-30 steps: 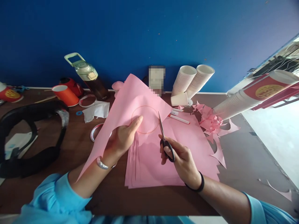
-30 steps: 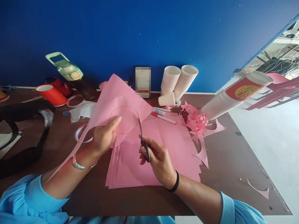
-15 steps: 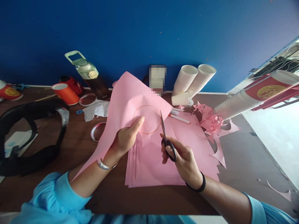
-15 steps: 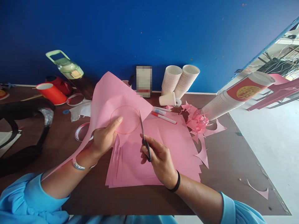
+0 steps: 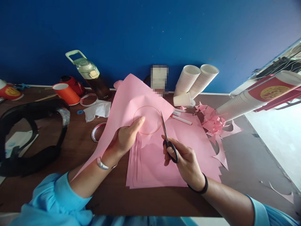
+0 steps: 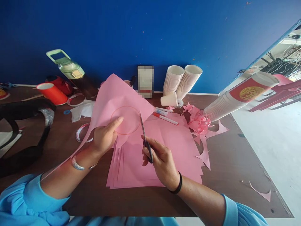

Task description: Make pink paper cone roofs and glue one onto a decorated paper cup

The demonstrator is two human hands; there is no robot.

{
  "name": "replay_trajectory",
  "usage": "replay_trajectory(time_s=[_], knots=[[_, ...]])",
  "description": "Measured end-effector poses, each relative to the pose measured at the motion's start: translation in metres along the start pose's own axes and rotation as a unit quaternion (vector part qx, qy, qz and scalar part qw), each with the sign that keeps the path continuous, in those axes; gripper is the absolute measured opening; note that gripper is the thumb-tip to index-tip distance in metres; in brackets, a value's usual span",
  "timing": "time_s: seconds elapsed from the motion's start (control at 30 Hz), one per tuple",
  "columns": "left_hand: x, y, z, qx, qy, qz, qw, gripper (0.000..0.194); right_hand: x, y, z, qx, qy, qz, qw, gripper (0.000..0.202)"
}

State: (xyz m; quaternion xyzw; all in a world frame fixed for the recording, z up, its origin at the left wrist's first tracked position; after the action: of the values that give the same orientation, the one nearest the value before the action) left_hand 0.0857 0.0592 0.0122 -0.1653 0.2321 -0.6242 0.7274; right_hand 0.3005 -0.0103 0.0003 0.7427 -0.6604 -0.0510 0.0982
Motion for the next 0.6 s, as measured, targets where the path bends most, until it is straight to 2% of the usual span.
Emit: replay_trajectory(time_s=[0.33,0.43,0.6], knots=[[-0.004,-0.006,-0.003,-0.017,0.059,0.034,0.998,0.032,0.0,0.0,0.002,-0.011,0.001,-0.003,1.0,0.033],[-0.005,-0.01,0.003,-0.019,0.085,0.051,0.995,0.033,-0.001,0.0,0.002,-0.01,0.006,-0.003,1.0,0.033],[-0.01,-0.01,0.02,0.011,0.113,0.042,0.993,0.027,-0.001,0.0,0.002,-0.005,0.006,-0.008,1.0,0.032]])
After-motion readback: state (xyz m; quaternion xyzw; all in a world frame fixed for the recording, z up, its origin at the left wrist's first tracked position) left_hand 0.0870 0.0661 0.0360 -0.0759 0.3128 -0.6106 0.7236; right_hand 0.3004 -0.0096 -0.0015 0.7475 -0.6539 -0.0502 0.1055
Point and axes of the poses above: each hand's wrist, its own x-axis away from the middle knuckle, its own y-axis out of the palm, z = x × y, the point moved 6 cm from there along -x, towards the middle knuckle, and after that the axes turned 2 degrees about x, right-handed, at the moved point
